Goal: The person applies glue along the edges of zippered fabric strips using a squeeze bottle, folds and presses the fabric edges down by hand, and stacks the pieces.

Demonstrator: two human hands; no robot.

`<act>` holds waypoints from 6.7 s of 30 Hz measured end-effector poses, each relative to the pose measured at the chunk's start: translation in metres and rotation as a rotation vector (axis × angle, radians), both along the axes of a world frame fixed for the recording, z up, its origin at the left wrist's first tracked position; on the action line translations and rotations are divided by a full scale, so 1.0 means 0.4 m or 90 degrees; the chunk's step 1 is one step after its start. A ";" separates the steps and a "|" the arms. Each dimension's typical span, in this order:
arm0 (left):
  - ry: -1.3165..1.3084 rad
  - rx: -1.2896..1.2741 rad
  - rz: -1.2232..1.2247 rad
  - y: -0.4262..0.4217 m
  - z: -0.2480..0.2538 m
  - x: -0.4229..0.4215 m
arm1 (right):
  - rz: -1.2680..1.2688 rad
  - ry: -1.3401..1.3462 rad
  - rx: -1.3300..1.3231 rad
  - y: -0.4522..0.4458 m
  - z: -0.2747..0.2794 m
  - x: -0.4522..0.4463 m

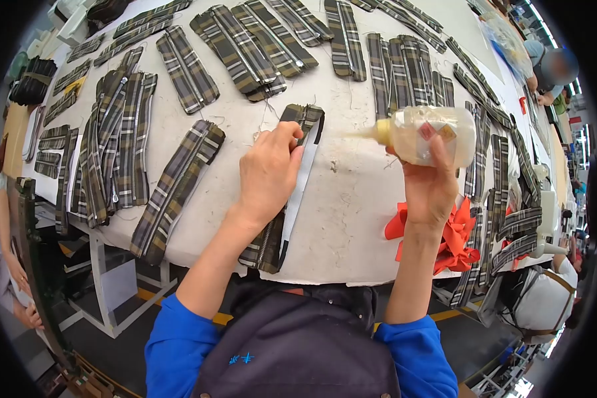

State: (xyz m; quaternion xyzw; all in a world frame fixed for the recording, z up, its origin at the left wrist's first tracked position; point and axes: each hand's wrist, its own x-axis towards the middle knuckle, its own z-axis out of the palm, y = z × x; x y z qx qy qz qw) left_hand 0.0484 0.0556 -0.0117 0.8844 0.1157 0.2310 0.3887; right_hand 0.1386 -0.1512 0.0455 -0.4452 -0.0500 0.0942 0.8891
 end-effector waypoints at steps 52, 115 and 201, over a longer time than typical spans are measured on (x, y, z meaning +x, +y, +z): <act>0.050 -0.064 -0.070 0.029 -0.007 0.021 | -0.091 -0.219 -0.233 0.071 -0.024 0.041; 0.031 0.162 -0.072 -0.001 -0.002 0.008 | -0.068 -0.139 -0.277 0.064 -0.059 0.045; 0.103 -0.061 -0.101 -0.014 0.033 -0.228 | 0.057 -0.015 -0.290 -0.012 -0.061 -0.218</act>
